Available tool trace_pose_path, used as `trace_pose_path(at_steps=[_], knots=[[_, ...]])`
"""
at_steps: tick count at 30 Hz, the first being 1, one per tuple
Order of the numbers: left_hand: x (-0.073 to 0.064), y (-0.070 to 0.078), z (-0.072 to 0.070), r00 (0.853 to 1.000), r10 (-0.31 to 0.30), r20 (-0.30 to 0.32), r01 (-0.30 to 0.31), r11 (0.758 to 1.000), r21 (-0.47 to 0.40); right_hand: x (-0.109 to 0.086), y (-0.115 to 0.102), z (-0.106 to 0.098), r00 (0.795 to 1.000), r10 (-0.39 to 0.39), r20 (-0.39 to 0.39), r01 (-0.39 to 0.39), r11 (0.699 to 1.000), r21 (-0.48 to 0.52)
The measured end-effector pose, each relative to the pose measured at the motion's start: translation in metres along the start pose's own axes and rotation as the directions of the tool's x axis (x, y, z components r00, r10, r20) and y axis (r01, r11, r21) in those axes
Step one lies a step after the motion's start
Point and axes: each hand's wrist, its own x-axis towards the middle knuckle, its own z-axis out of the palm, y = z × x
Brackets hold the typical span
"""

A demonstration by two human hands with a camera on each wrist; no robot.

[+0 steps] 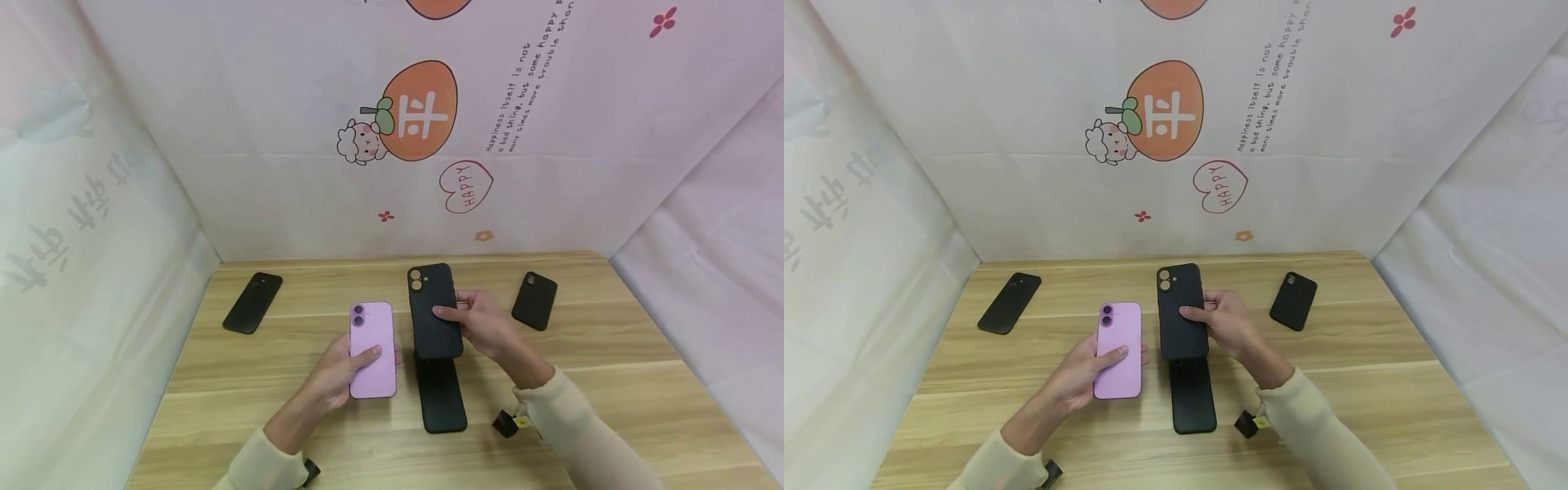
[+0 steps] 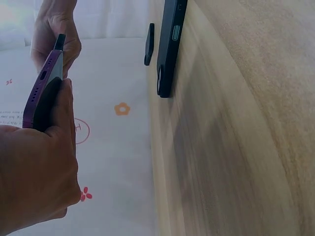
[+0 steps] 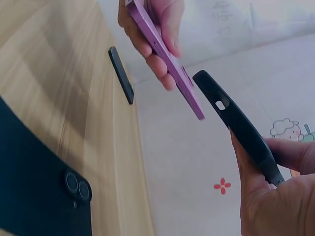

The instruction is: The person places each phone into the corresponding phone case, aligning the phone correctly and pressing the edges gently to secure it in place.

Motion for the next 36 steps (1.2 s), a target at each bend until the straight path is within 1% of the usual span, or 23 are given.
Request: trace_pose_path(at_steps=[4, 7, 10, 17, 22, 27, 32, 36], knots=[[0.001, -0.002, 0.003, 1.000, -0.006, 0.024, 0.006, 1.000, 0.010, 0.002, 0.002, 0.010, 1.000, -0.009, -0.003, 0.009, 1.000, 0.014], [0.001, -0.002, 0.006, 1.000, -0.014, 0.017, 0.013, 1.000, 0.028, 0.004, 0.004, 0.016, 1.000, -0.009, -0.009, 0.009, 1.000, 0.004], [0.001, -0.002, 0.008, 1.000, -0.008, 0.007, 0.008, 0.999, 0.048, 0.005, 0.006, 0.021, 1.000, 0.001, -0.013, -0.001, 1.000, 0.001], [0.004, -0.004, 0.011, 1.000, -0.004, 0.026, 0.003, 0.999, 0.035, 0.008, 0.008, 0.034, 1.000, 0.009, -0.019, -0.008, 1.000, 0.022], [0.005, -0.004, 0.012, 0.999, -0.005, 0.035, 0.004, 0.999, 0.035, 0.008, 0.007, 0.042, 1.000, 0.006, 0.002, -0.006, 1.000, 0.018], [0.005, -0.004, 0.013, 1.000, -0.010, 0.020, 0.009, 0.999, 0.045, 0.009, 0.008, 0.049, 1.000, -0.007, 0.028, 0.007, 1.000, -0.002], [0.007, -0.005, 0.014, 1.000, -0.004, 0.010, 0.004, 0.999, 0.037, 0.010, 0.012, 0.055, 0.998, -0.004, 0.062, 0.004, 1.000, -0.004], [0.007, -0.006, 0.015, 1.000, -0.001, 0.009, 0.001, 0.999, 0.033, 0.010, 0.016, 0.059, 0.998, 0.000, 0.068, 0.000, 1.000, 0.003]])
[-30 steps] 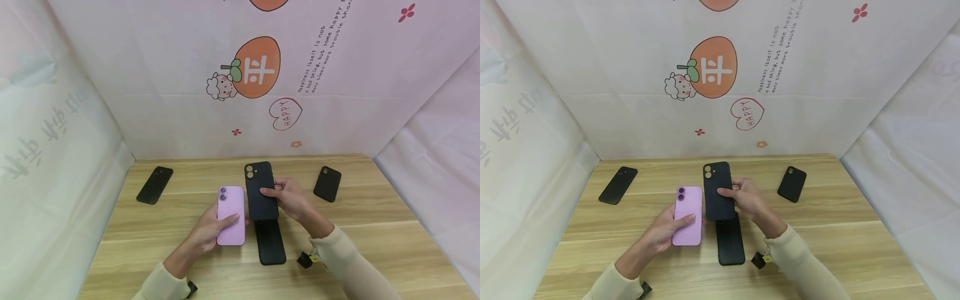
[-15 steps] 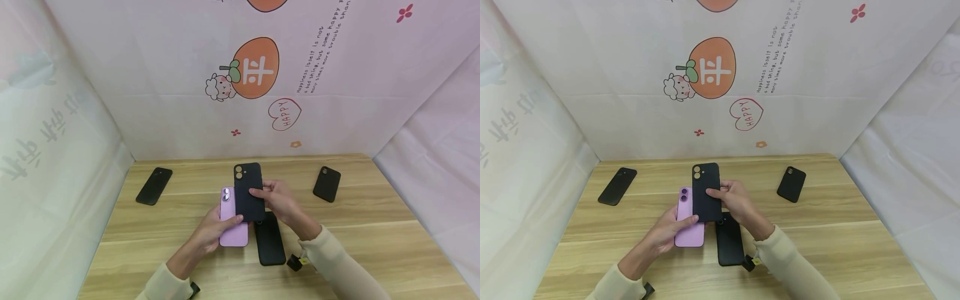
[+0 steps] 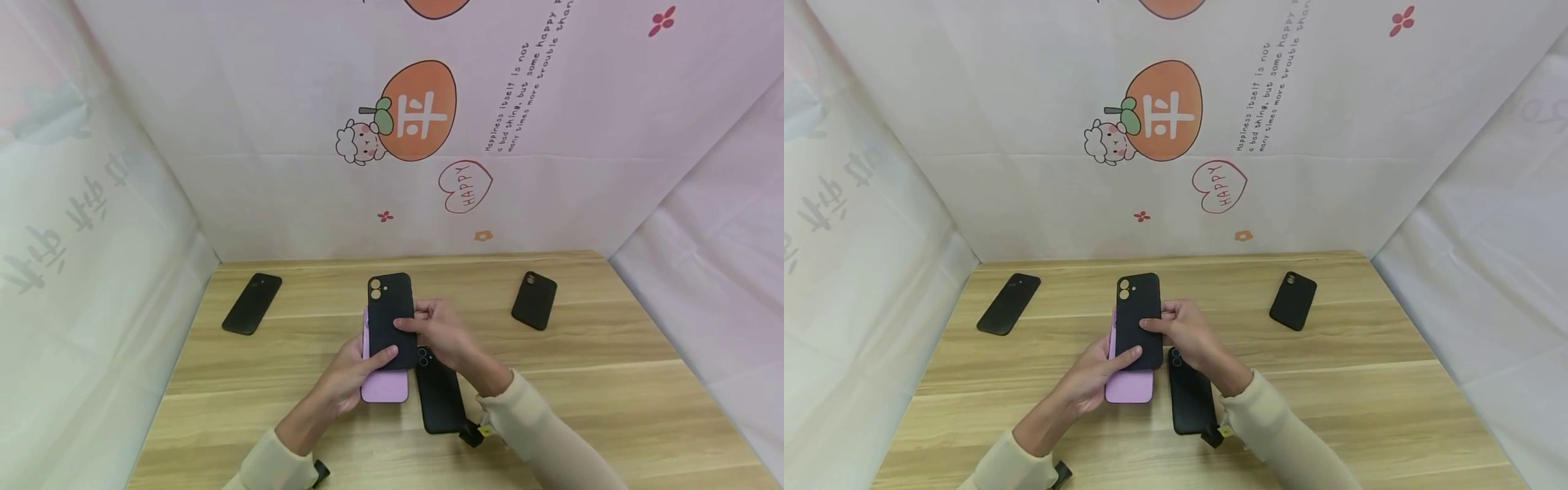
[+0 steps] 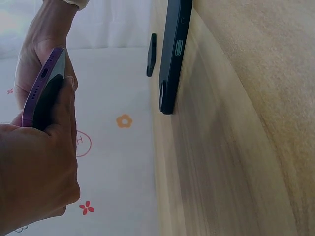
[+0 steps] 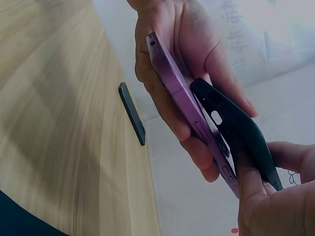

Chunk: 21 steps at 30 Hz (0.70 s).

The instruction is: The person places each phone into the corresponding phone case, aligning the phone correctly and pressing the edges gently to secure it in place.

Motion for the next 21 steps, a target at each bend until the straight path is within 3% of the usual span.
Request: trace_pose_path(at_steps=[14, 21], knots=[[0.0012, -0.0013, -0.0012, 1.000, 0.011, 0.022, -0.011, 1.000, -0.016, -0.0020, 0.0049, 0.0098, 1.000, 0.001, -0.009, -0.001, 0.999, -0.052], [0.0010, -0.0013, -0.0028, 0.999, 0.007, 0.044, -0.006, 1.000, -0.026, -0.0025, 0.0061, 0.0088, 1.000, -0.002, -0.023, -0.002, 0.988, -0.156]])
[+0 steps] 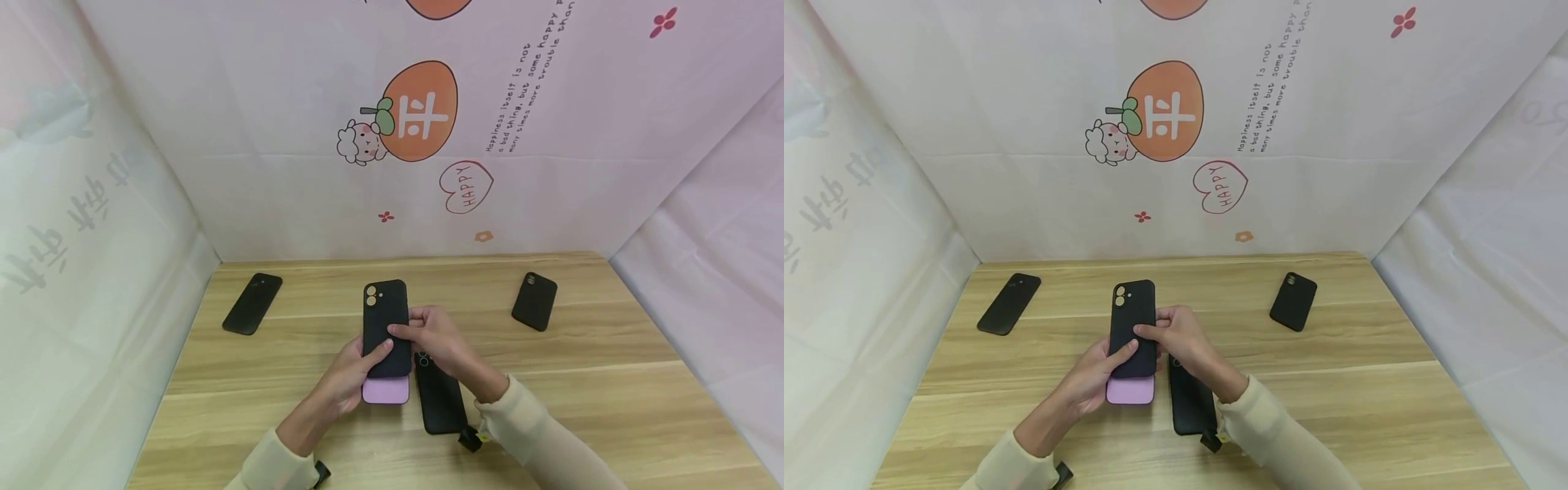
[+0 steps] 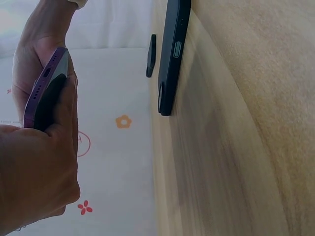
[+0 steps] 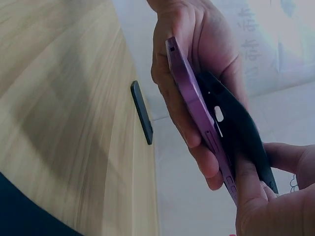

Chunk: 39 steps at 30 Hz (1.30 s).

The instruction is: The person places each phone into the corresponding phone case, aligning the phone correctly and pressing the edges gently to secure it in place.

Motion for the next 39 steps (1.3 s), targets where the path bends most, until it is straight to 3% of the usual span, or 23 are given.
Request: trace_pose_path(at_steps=[4, 8, 13, 17, 21, 25, 30, 34, 39], knots=[[0.000, 0.001, 0.001, 1.000, -0.002, -0.007, 0.002, 1.000, -0.001, 0.000, -0.002, -0.002, 0.999, -0.025, -0.033, 0.022, 0.996, -0.086], [-0.001, 0.001, 0.001, 1.000, -0.006, -0.009, 0.006, 1.000, -0.013, -0.001, -0.005, -0.005, 0.989, -0.102, -0.106, 0.080, 0.978, -0.193], [-0.001, 0.002, 0.001, 1.000, -0.003, 0.002, 0.003, 1.000, -0.026, 0.000, -0.007, -0.008, 0.954, -0.253, -0.163, 0.182, 0.916, -0.358], [-0.002, 0.002, 0.001, 1.000, -0.009, 0.008, 0.009, 1.000, -0.030, 0.001, -0.008, -0.012, 0.938, -0.309, -0.157, 0.213, 0.871, -0.442], [-0.003, 0.003, 0.000, 1.000, -0.025, 0.011, 0.025, 0.999, -0.030, 0.003, -0.011, -0.016, 0.937, -0.315, -0.153, 0.217, 0.865, -0.452], [-0.004, 0.003, -0.001, 0.999, -0.024, 0.026, 0.025, 0.999, -0.032, 0.009, -0.012, -0.021, 0.946, -0.294, -0.138, 0.212, 0.880, -0.424], [-0.004, 0.002, -0.001, 0.995, -0.013, 0.099, 0.020, 0.997, -0.071, 0.016, -0.010, -0.025, 0.961, -0.265, -0.084, 0.209, 0.887, -0.412], [-0.004, 0.002, -0.001, 0.991, -0.001, 0.132, 0.012, 0.996, -0.084, 0.020, -0.007, -0.025, 0.960, -0.277, -0.044, 0.236, 0.881, -0.410], [-0.004, 0.001, 0.000, 0.992, 0.001, 0.128, 0.011, 0.996, -0.093, 0.022, -0.004, -0.023, 0.957, -0.289, -0.039, 0.247, 0.874, -0.419]])
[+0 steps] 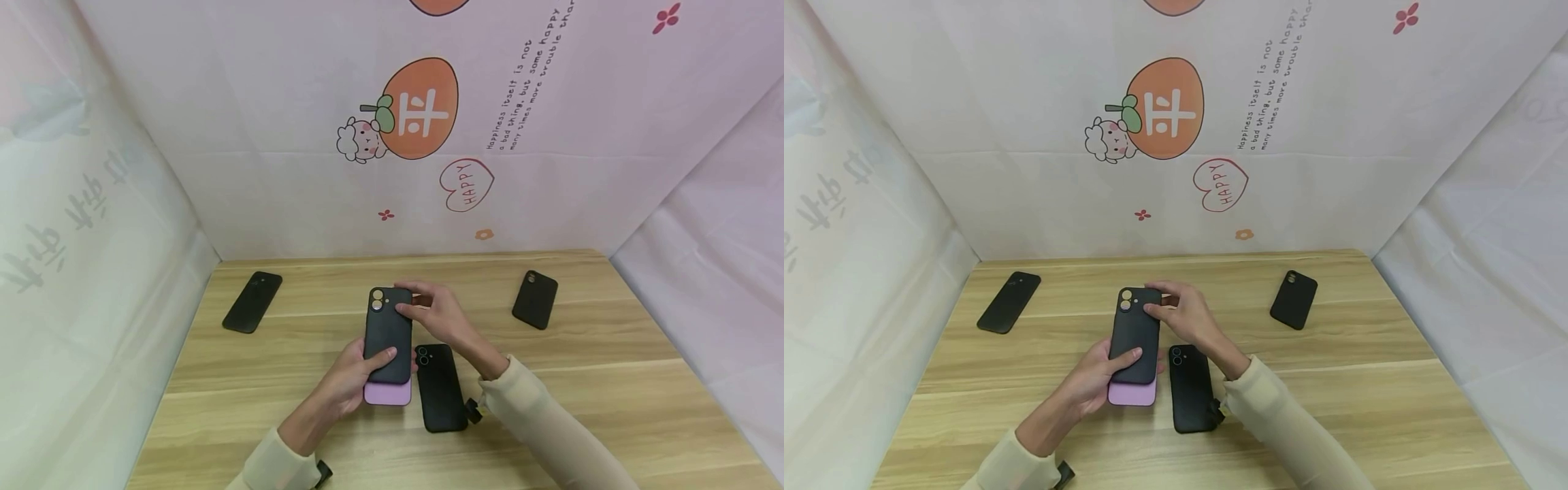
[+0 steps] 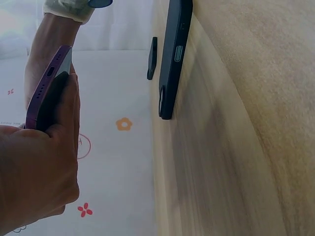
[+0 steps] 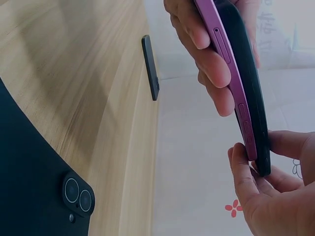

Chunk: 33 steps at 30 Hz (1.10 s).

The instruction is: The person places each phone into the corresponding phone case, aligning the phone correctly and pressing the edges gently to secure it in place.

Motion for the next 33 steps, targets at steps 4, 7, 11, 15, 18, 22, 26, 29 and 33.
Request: trace_pose_path(at_steps=[4, 7, 11, 15, 18, 22, 26, 29, 33], knots=[[0.000, 0.000, 0.000, 1.000, -0.007, -0.005, 0.007, 1.000, 0.003, -0.001, 0.000, 0.000, 1.000, 0.009, 0.001, -0.009, 1.000, 0.003], [0.000, 0.000, 0.000, 1.000, -0.010, -0.003, 0.010, 1.000, 0.007, -0.003, 0.000, -0.001, 1.000, 0.016, 0.006, -0.016, 1.000, 0.011], [0.000, 0.000, 0.001, 1.000, -0.013, -0.001, 0.013, 1.000, 0.005, -0.004, -0.001, -0.001, 1.000, 0.019, 0.010, -0.019, 1.000, 0.016], [-0.001, 0.000, 0.001, 1.000, -0.012, 0.008, 0.012, 1.000, 0.001, -0.005, -0.001, -0.002, 1.000, 0.016, 0.019, -0.017, 1.000, 0.025], [-0.001, 0.001, 0.001, 1.000, -0.007, 0.018, 0.007, 1.000, 0.001, -0.006, -0.002, -0.001, 0.999, 0.035, 0.029, -0.035, 0.999, 0.020], [-0.002, 0.002, 0.001, 1.000, 0.001, 0.020, -0.001, 1.000, 0.004, -0.007, -0.002, 0.001, 0.997, 0.050, 0.052, -0.052, 0.998, 0.031], [-0.003, 0.003, 0.001, 1.000, -0.003, 0.003, 0.003, 1.000, 0.003, -0.009, -0.002, 0.004, 0.997, 0.040, 0.063, -0.044, 0.997, 0.056], [-0.003, 0.004, 0.001, 0.999, -0.014, -0.035, 0.015, 1.000, 0.017, -0.010, -0.003, 0.005, 0.996, 0.044, 0.079, -0.050, 0.996, 0.072], [-0.002, 0.004, 0.001, 0.996, -0.027, -0.085, 0.031, 0.998, 0.047, -0.011, -0.003, 0.007, 0.994, 0.036, 0.099, -0.045, 0.995, 0.086]])
